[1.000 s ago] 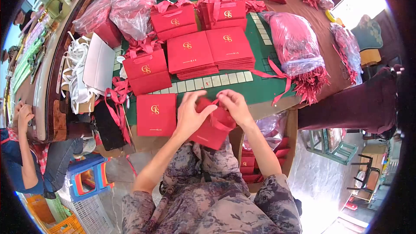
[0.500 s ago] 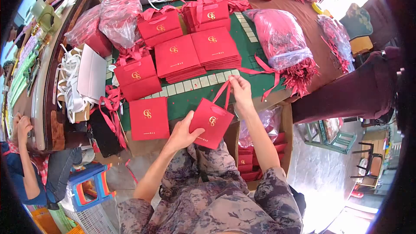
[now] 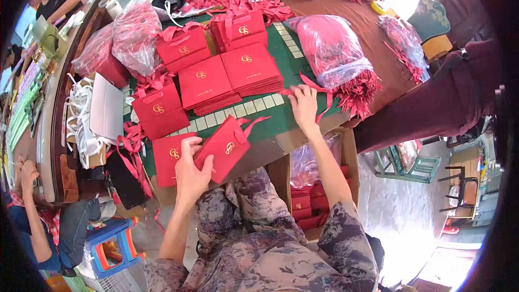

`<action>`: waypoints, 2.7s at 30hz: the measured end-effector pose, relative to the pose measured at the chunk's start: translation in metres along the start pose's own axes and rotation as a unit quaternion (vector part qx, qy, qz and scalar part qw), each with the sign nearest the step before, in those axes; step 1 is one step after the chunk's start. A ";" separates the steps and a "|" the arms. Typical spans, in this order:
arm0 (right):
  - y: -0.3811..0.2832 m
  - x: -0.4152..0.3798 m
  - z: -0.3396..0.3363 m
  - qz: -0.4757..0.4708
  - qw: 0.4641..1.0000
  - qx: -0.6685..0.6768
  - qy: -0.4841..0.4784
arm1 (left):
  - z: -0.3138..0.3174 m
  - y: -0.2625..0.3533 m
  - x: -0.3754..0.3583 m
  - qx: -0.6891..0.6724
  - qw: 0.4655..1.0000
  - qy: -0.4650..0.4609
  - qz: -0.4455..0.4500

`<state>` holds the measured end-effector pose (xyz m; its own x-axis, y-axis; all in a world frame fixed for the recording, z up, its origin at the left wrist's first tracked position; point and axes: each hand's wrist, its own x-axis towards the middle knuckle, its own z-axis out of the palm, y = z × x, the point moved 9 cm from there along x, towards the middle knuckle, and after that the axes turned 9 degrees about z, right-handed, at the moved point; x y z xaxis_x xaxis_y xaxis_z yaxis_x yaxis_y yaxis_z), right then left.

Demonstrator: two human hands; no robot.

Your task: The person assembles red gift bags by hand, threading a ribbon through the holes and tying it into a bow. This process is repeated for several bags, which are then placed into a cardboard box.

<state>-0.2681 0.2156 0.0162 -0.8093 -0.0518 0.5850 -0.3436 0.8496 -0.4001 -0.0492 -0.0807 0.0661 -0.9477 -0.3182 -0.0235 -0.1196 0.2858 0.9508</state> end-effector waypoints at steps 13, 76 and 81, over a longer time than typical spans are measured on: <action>-0.080 -0.070 -0.007 -0.020 0.975 0.113 -0.189 | 0.114 -0.011 -0.063 0.299 0.900 -0.097 0.303; -0.148 -0.114 -0.023 0.071 0.911 0.273 -0.300 | 0.072 -0.054 0.021 0.054 0.990 -0.109 0.073; -0.155 -0.117 -0.023 0.005 0.928 0.235 -0.289 | 0.074 -0.046 0.020 0.100 0.984 -0.113 0.098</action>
<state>-0.1090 0.1022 0.0262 -0.8869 -0.4340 0.1580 -0.3951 0.5357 -0.7462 -0.0843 -0.0330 -0.0014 -0.9973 -0.0363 0.0643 0.0375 0.5016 0.8643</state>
